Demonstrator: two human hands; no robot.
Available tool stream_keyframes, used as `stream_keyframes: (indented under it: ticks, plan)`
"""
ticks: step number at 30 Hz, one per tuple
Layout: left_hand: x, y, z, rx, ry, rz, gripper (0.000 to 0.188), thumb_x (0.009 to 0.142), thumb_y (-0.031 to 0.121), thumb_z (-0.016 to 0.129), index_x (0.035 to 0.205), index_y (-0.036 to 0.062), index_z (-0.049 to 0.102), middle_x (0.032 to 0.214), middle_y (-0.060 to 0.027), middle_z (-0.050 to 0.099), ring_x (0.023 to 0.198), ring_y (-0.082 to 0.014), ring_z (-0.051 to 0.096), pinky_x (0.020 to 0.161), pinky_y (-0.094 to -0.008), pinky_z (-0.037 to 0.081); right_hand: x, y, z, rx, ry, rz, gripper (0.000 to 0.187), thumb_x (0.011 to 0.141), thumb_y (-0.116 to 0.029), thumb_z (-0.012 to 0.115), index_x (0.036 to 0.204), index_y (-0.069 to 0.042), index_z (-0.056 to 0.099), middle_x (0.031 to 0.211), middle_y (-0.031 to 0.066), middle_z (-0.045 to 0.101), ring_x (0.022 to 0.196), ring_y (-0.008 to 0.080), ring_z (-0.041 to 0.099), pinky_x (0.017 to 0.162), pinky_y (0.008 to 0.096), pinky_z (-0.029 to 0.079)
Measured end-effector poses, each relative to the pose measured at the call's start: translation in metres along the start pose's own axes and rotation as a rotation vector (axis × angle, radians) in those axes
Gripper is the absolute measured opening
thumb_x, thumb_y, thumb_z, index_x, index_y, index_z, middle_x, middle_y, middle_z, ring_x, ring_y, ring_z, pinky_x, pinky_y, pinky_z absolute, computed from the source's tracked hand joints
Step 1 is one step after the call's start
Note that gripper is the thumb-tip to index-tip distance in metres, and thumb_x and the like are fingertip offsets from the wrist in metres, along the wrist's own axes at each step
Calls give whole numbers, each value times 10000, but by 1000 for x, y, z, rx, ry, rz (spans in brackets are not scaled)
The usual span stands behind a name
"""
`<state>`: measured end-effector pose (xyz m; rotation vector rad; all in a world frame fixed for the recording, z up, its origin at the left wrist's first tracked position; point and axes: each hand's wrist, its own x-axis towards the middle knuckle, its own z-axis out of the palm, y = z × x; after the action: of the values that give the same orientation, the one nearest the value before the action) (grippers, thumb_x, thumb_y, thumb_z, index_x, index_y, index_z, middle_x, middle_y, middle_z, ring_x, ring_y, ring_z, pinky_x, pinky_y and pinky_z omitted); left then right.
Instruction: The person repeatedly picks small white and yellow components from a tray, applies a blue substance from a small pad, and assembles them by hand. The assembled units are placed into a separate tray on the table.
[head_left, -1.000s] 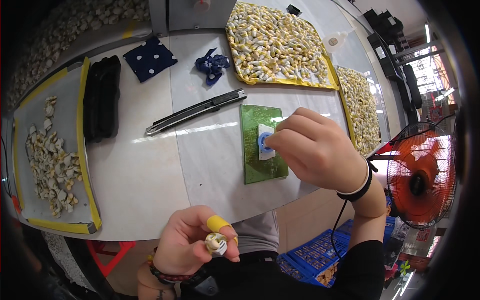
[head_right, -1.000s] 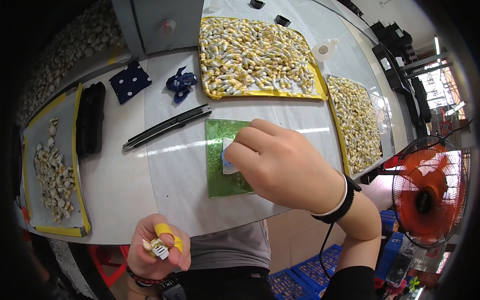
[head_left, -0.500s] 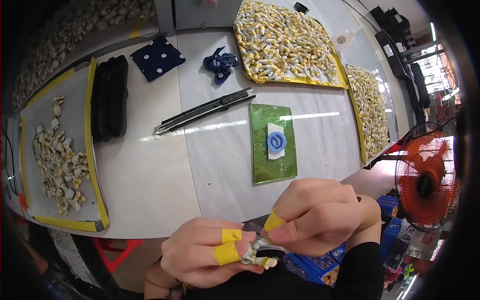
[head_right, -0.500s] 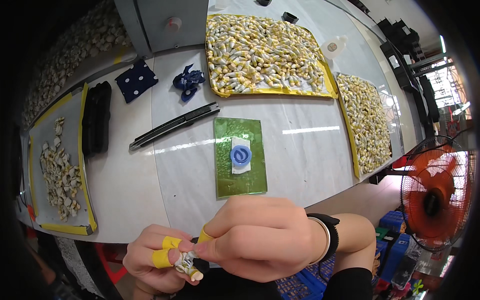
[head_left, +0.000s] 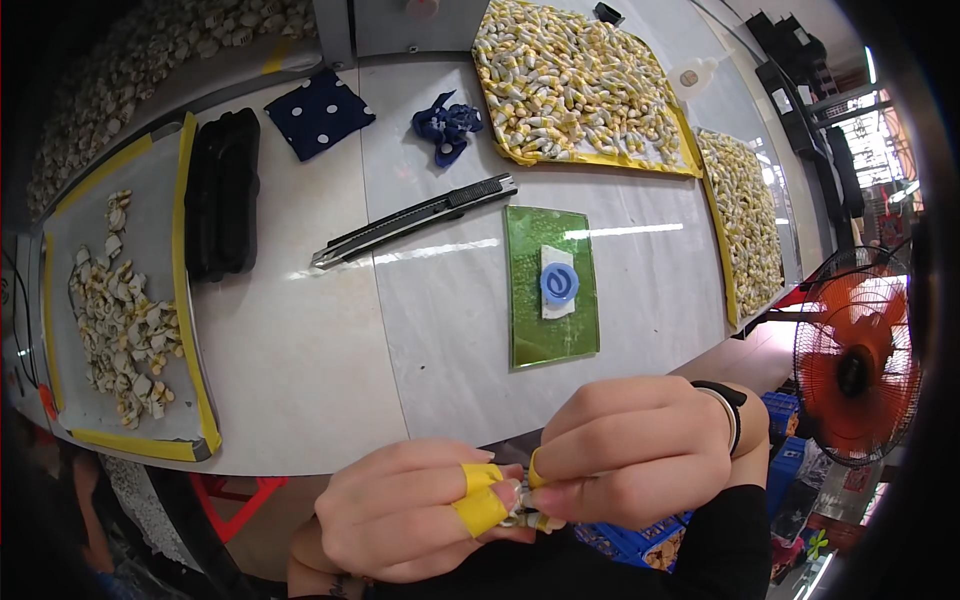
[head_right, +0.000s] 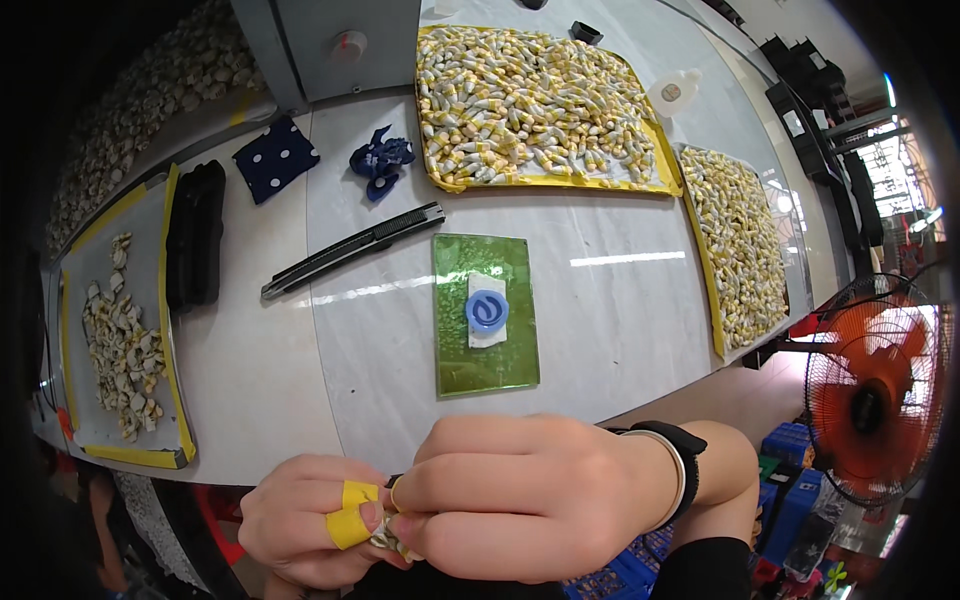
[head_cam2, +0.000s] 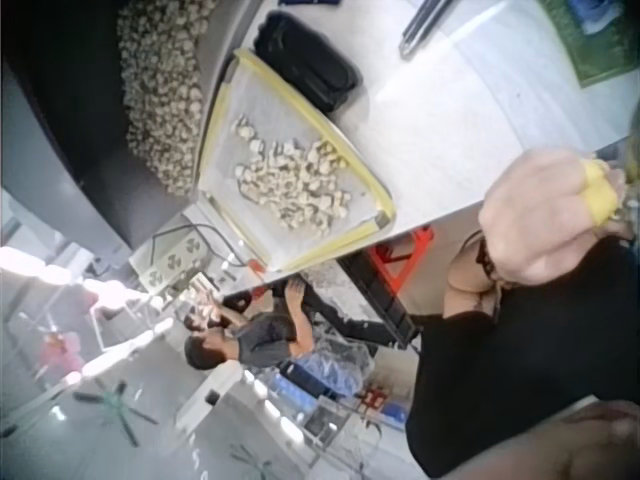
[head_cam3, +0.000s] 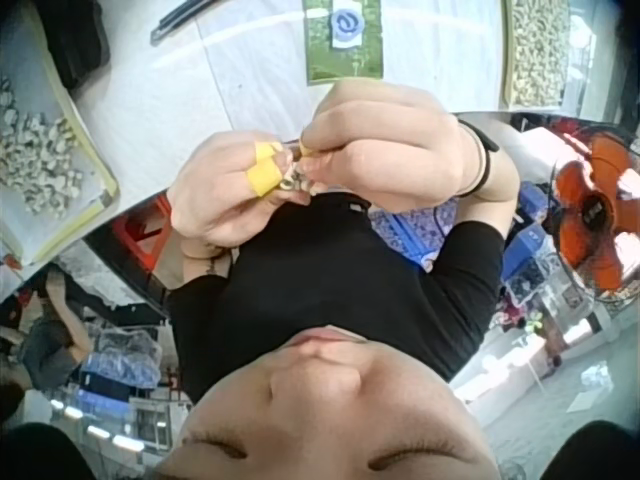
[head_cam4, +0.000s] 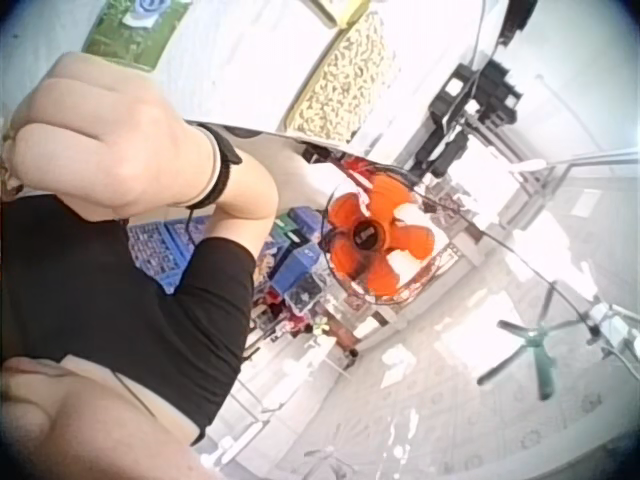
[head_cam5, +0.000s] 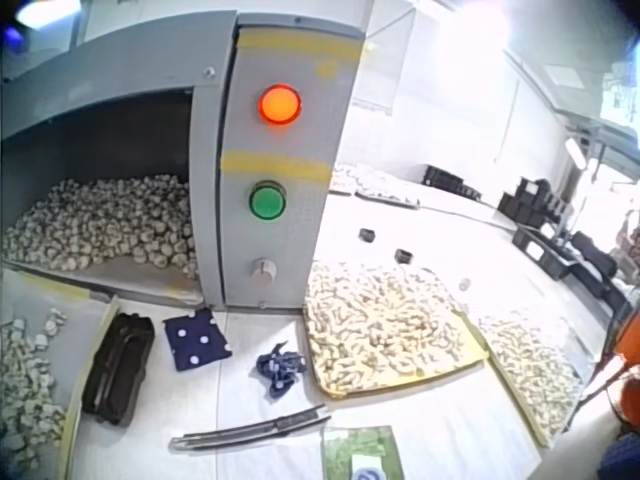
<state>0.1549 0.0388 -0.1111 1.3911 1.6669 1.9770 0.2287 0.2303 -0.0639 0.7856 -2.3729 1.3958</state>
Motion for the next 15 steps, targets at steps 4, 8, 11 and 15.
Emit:
stream_keyframes:
  ticks: [4, 8, 11, 15]
  plan:
    - [7, 1, -1, -28, 2, 39, 281, 590, 30, 828, 790, -10, 634, 716, -77, 616, 641, -217, 634, 632, -300, 575, 0, -3, 0, 20, -6, 21, 94, 731, 22, 657, 800, 57, 603, 819, 165, 608, 661, 253, 599, 572, 299, 516]
    - [6, 0, -1, -26, 18, 48, 272, 592, 25, 826, 787, -11, 641, 718, -78, 621, 644, -213, 638, 629, -293, 575, 5, -4, -3, 23, -75, 38, 97, 730, 27, 657, 802, 62, 603, 821, 170, 608, 663, 256, 598, 576, 299, 517]
    - [5, 0, 1, -51, 32, 53, 271, 590, 29, 828, 786, -14, 645, 719, -82, 625, 648, -216, 643, 632, -292, 576, 1, -3, 0, 30, -21, 18, 98, 727, 32, 657, 802, 65, 603, 820, 174, 607, 662, 256, 597, 579, 299, 519]
    - [5, 0, 2, -82, 43, 52, 268, 590, 39, 829, 778, -20, 647, 728, -92, 633, 653, -222, 647, 640, -294, 577, 1, -6, 0, 28, -27, 15, 112, 723, 29, 662, 812, 69, 607, 827, 177, 608, 660, 255, 595, 581, 299, 521]
